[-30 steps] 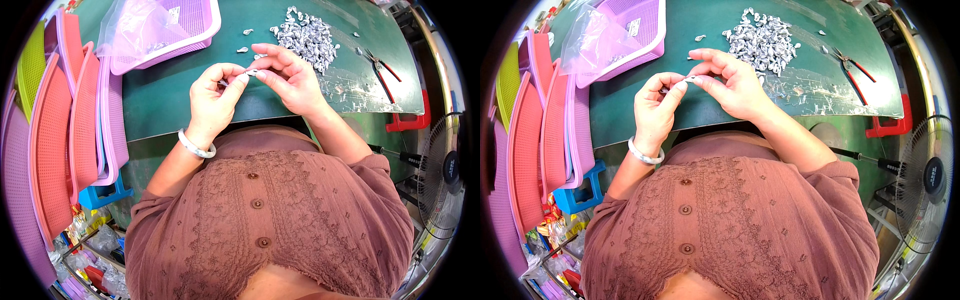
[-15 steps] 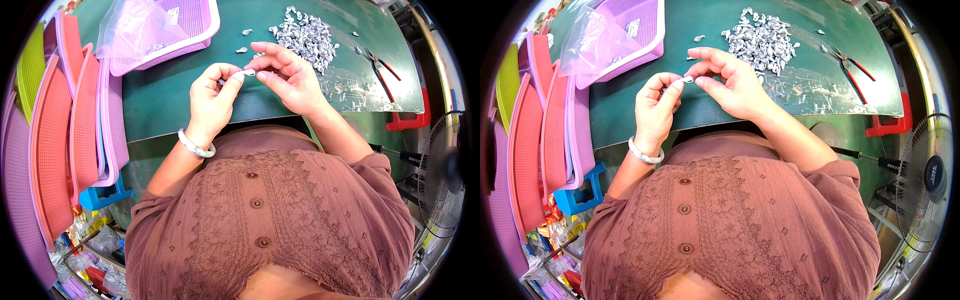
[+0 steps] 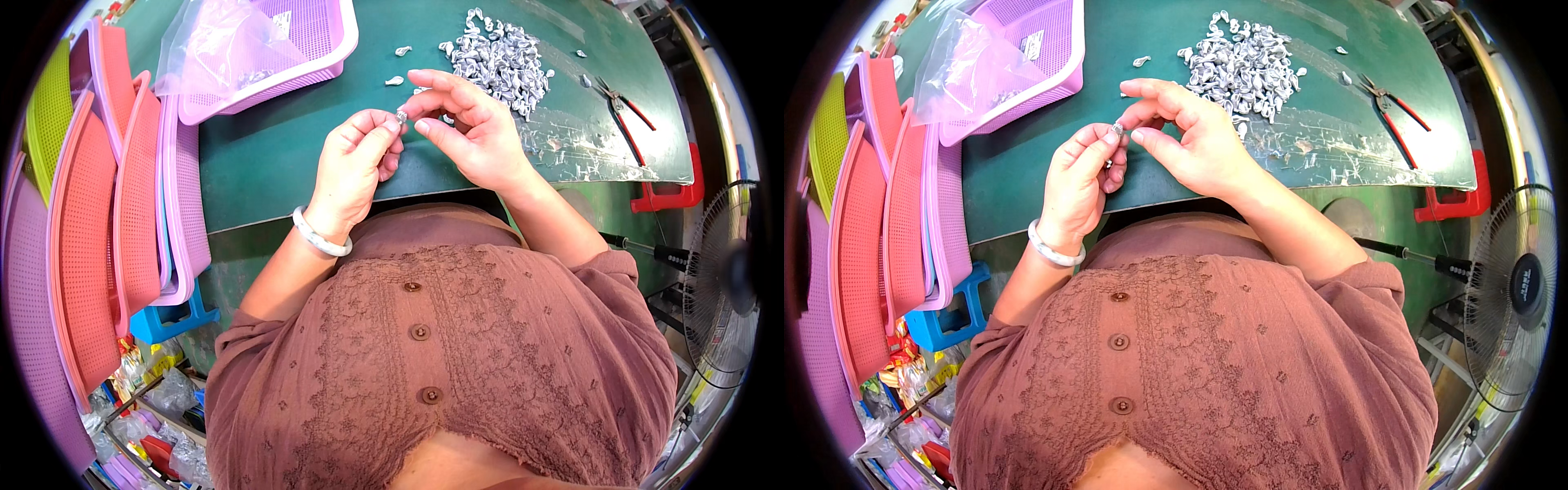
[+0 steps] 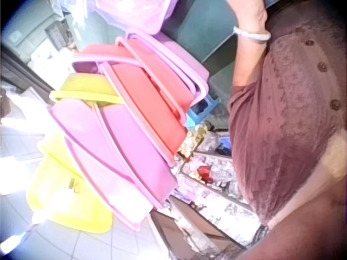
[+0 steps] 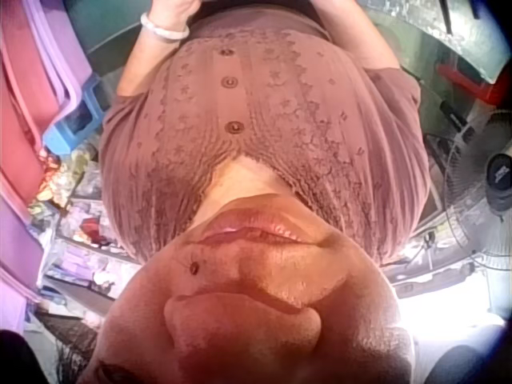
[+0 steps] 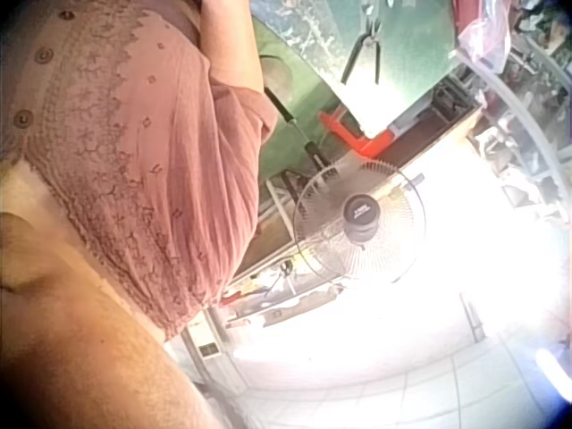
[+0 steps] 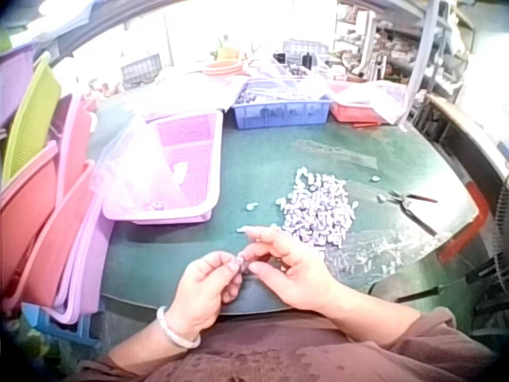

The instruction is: The person repeatedly picks small silver-wrapped items from a pile on a green table, adjusts or folds the wrappers by hand, and places them back into the pile. The workspace includes stacked plastic baskets and a pair of pliers on the table.

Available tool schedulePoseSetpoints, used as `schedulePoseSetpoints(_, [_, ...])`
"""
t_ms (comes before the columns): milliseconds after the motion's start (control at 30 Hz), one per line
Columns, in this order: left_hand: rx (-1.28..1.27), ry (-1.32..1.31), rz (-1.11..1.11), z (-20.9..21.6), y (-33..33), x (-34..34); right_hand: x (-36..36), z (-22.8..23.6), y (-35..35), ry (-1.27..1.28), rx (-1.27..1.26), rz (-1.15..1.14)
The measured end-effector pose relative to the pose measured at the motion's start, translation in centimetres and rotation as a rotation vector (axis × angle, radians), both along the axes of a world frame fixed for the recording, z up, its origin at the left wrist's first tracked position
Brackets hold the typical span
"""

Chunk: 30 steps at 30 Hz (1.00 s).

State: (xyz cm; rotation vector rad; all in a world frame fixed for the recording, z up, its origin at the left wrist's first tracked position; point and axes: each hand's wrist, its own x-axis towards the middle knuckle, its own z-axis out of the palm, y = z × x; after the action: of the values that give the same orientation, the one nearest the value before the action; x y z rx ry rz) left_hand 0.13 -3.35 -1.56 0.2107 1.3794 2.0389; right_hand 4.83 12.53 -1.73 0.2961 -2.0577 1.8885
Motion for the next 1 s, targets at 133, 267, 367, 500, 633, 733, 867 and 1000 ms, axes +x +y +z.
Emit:
schedulePoseSetpoints(133, [0.002, -0.009, 0.007, 0.1, 0.0, 0.1, 0.0, -0.1, 0.0, 0.003, -0.012, -0.004])
schedulePoseSetpoints(267, [-0.026, 0.003, 0.023, 0.1, 0.0, 0.2, 0.0, -0.1, -0.1, 0.000, -0.011, -0.035])
schedulePoseSetpoints(367, [-0.063, 0.036, 0.038, 0.2, 0.1, 0.3, -0.1, -0.1, 0.1, -0.020, 0.009, -0.038])
schedulePoseSetpoints(500, [-0.110, 0.153, 0.056, 0.3, 0.3, 0.5, -0.1, -0.1, 0.3, -0.004, 0.056, -0.054])
schedulePoseSetpoints(633, [-0.148, 0.229, 0.064, 0.2, 0.4, 0.6, -0.1, -0.4, 0.5, 0.004, 0.088, -0.062])
schedulePoseSetpoints(733, [-0.137, 0.203, 0.069, 0.0, 0.2, 0.4, -0.4, -0.2, 0.9, 0.002, 0.192, -0.106])
schedulePoseSetpoints(867, [0.030, 0.011, 0.109, -0.2, 0.0, -0.1, -1.7, 0.7, 1.8, -0.064, 0.526, -0.155])
schedulePoseSetpoints(1000, [0.243, -0.203, 0.069, -1.0, -0.8, -1.1, -4.2, 0.9, 1.8, 0.077, 0.826, -0.207])
